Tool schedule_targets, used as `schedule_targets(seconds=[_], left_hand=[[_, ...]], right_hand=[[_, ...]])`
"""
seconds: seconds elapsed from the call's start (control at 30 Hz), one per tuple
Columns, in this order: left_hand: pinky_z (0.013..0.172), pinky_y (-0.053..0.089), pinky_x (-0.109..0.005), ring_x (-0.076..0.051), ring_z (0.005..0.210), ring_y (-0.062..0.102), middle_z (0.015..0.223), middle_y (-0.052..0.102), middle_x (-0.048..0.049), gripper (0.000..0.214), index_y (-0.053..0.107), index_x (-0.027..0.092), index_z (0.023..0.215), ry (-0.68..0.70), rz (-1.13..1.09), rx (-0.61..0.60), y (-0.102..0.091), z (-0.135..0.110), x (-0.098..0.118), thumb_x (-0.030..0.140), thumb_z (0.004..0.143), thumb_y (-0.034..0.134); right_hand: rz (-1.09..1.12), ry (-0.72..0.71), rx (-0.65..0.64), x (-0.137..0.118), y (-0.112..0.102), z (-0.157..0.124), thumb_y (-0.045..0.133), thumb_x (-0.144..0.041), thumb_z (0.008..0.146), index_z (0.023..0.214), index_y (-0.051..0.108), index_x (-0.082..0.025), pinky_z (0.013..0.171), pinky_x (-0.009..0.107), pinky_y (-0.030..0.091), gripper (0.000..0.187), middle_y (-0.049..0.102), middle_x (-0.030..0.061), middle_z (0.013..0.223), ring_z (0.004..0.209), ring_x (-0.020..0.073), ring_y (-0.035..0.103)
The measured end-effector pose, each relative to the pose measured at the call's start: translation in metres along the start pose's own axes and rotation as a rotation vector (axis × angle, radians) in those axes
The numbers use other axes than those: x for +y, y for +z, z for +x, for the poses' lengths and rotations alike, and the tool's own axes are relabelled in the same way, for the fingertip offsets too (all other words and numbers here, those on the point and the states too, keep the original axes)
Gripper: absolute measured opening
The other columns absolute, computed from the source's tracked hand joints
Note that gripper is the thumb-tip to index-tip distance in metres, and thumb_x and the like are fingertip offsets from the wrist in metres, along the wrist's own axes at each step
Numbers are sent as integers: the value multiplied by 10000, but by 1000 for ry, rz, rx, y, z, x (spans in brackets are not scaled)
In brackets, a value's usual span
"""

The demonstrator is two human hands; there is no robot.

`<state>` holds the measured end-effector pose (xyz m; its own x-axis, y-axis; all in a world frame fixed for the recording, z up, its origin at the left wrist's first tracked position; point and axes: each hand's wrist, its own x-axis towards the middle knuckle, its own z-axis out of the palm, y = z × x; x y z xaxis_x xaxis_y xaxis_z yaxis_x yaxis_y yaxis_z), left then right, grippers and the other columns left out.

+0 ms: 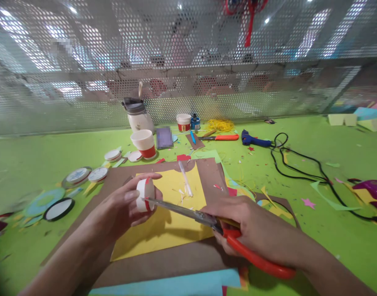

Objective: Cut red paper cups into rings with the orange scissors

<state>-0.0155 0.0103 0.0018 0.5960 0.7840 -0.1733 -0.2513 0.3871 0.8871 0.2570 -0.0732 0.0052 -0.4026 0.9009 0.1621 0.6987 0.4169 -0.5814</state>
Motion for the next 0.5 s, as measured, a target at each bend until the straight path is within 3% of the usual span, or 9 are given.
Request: schedule_targets(seconds=[0.2, 0.37, 0.5], left_hand=[[577, 441, -232, -182, 766, 625, 951, 716, -95, 394, 626, 257, 1264, 16, 102, 12, 1, 1, -1, 368, 887, 606], [713, 511, -242, -168, 899, 595, 1232, 654, -86, 411, 638, 243, 1281, 76, 117, 114, 2, 0, -2, 318, 878, 647], [691, 543, -262, -190, 922, 596, 1196, 664, -86, 515, 591, 265, 1323, 175, 189, 56, 0, 2, -3, 256, 825, 721]], right_hand=[[57, 63, -182, 4, 1, 3, 541, 32, 696, 841, 651, -205, 642, 226, 427, 299, 655, -46, 763, 676, 128, 569], [130, 129, -211, 7, 5, 4, 524, 14, 693, 797, 630, -188, 596, 224, 399, 251, 621, -35, 715, 645, 127, 528], [217, 211, -198, 8, 7, 4, 530, -6, 707, 794, 632, -190, 556, 215, 381, 228, 598, -30, 694, 625, 125, 503]])
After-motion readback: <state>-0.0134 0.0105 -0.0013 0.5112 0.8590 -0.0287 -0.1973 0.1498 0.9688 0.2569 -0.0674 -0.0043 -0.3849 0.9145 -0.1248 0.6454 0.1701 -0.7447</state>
